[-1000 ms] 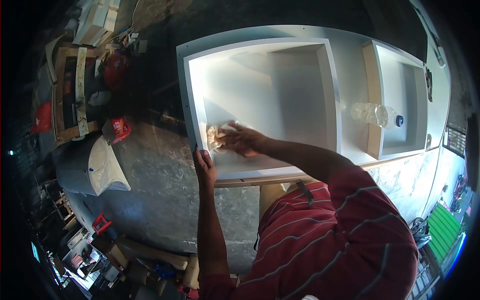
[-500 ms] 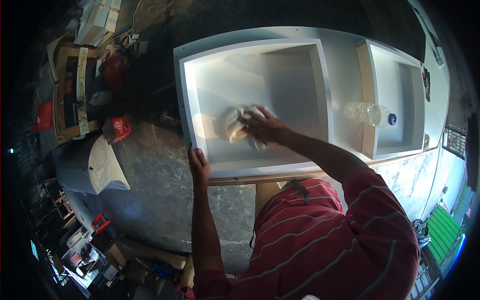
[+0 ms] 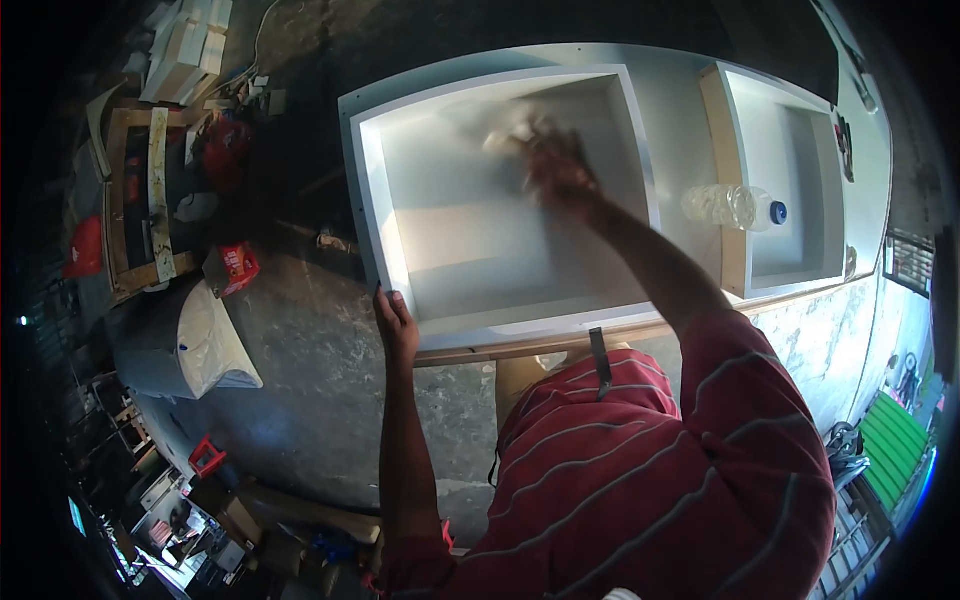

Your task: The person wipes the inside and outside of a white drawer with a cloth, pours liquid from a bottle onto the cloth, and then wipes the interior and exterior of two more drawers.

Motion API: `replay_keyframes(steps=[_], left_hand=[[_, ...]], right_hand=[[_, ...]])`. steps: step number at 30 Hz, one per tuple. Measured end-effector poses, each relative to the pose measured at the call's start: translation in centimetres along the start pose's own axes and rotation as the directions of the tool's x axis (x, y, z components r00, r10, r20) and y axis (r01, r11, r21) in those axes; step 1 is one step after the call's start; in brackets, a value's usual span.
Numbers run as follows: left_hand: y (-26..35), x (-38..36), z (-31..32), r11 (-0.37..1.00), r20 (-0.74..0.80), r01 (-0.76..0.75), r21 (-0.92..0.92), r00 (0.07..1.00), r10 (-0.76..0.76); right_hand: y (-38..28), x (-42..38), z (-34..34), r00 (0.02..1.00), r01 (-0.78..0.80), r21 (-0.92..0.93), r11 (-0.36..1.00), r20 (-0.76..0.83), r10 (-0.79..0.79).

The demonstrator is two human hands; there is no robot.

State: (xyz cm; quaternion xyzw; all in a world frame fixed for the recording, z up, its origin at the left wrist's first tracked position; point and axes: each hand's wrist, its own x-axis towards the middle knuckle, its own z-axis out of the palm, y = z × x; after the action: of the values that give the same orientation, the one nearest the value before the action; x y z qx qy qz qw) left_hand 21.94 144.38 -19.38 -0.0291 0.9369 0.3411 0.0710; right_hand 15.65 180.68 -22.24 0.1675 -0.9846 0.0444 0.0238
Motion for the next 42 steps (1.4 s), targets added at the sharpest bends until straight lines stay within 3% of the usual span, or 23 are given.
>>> replay_keyframes(steps=[2,3,5,6,8,9,10,11,12,13,14,16,18,19,21,24,27,29,31,34,37,39,42], left_hand=[[0.3,0.1,-0.1,1.0,0.01,0.014,0.009,1.0,-0.014],[0.0,0.1,0.0,0.999,-0.003,-0.02,0.041,1.0,0.02],[0.2,0.2,0.3,0.997,-0.023,-0.049,0.053,0.999,0.05],[0.4,0.1,0.1,0.998,-0.014,-0.052,0.027,0.999,0.052],[0.7,0.0,-0.1,0.998,-0.006,-0.055,-0.004,0.998,0.055],[0.9,0.0,-0.1,0.997,-0.025,-0.079,-0.007,0.997,0.079],[1.1,-0.1,0.0,0.995,-0.043,-0.101,-0.007,0.994,0.1],[1.1,0.0,0.1,0.995,-0.046,-0.101,-0.01,0.994,0.1],[1.2,0.0,0.2,0.995,-0.051,-0.104,0.004,0.993,0.104],[1.1,-0.1,0.2,0.994,-0.054,-0.106,0.02,0.993,0.107],[1.2,0.0,0.0,0.994,-0.055,-0.107,0.019,0.993,0.108],[1.7,-0.1,-0.1,0.994,-0.041,-0.107,0.011,0.993,0.107],[1.5,0.1,-0.1,0.994,-0.045,-0.107,0.016,0.993,0.108],[1.5,0.1,-0.1,0.993,-0.047,-0.117,0.014,0.992,0.117],[1.4,0.3,-0.1,0.992,-0.047,-0.128,0.022,0.991,0.129],[1.4,0.0,0.0,0.993,-0.037,-0.113,0.029,0.993,0.114],[1.7,-0.1,-0.1,0.995,-0.058,-0.094,0.029,0.994,0.095],[2.0,0.0,-0.4,0.996,-0.053,-0.089,0.023,0.994,0.09],[2.0,-0.1,-0.4,0.996,-0.041,-0.083,0.015,0.996,0.084],[1.7,0.1,-0.3,0.996,-0.037,-0.083,0.017,0.996,0.083],[1.3,0.1,-0.1,0.996,-0.047,-0.084,0.018,0.995,0.084],[0.8,0.2,0.0,0.999,-0.001,-0.031,-0.016,1.0,0.031],[0.9,0.1,0.1,1.0,-0.014,-0.012,0.019,1.0,0.012]], right_hand=[[2.5,0.3,-0.7,0.903,-0.394,0.073,0.916,-0.156,0.401],[0.8,-0.2,-0.5,0.901,-0.397,0.068,0.916,-0.161,0.402],[-5.0,-2.9,0.2,0.996,-0.088,0.042,0.995,-0.006,0.089],[-6.9,-3.7,-0.2,0.998,0.032,0.219,0.975,0.044,-0.043],[-5.6,-3.0,-0.2,0.996,0.08,0.138,0.987,0.038,-0.086],[-3.1,-2.1,0.8,0.991,-0.019,0.659,0.752,-0.089,0.103],[-0.1,-1.3,2.0,0.942,-0.002,0.967,0.256,-0.084,0.325],[2.8,-0.6,2.5,0.942,0.0,0.966,0.259,-0.086,0.323],[5.4,-0.2,3.0,0.908,-0.221,0.708,0.671,-0.102,0.407],[6.3,-0.1,3.2,0.869,-0.422,0.257,0.869,-0.158,0.469],[4.1,-0.4,2.9,0.869,-0.421,0.256,0.87,-0.16,0.468],[-4.5,-2.0,0.9,0.96,-0.279,-0.048,0.959,-0.02,0.278],[-10.6,-2.5,-0.9,0.999,-0.015,0.183,0.983,0.053,0.006],[-10.8,-1.5,-0.5,0.999,-0.011,0.188,0.982,0.054,0.001],[-9.9,1.5,1.2,0.981,0.143,0.306,0.941,-0.169,-0.094],[-9.6,8.4,0.8,0.956,-0.152,0.193,0.969,-0.22,0.194],[-14.4,7.7,0.8,0.981,0.189,0.183,0.965,-0.074,-0.178],[-17.1,4.6,0.4,0.948,0.278,0.364,0.889,0.043,-0.314],[-16.8,2.2,0.6,0.807,0.508,0.486,0.712,0.02,-0.59],[-15.1,-1.5,1.4,0.724,0.371,0.719,0.587,0.173,-0.668],[-10.4,-2.9,-0.3,0.579,0.384,0.706,0.595,0.318,-0.751],[-6.8,-5.0,-3.9,0.65,0.566,0.48,0.67,0.239,-0.721],[-2.1,-3.8,-4.0,0.794,0.476,0.194,0.858,0.324,-0.514]])
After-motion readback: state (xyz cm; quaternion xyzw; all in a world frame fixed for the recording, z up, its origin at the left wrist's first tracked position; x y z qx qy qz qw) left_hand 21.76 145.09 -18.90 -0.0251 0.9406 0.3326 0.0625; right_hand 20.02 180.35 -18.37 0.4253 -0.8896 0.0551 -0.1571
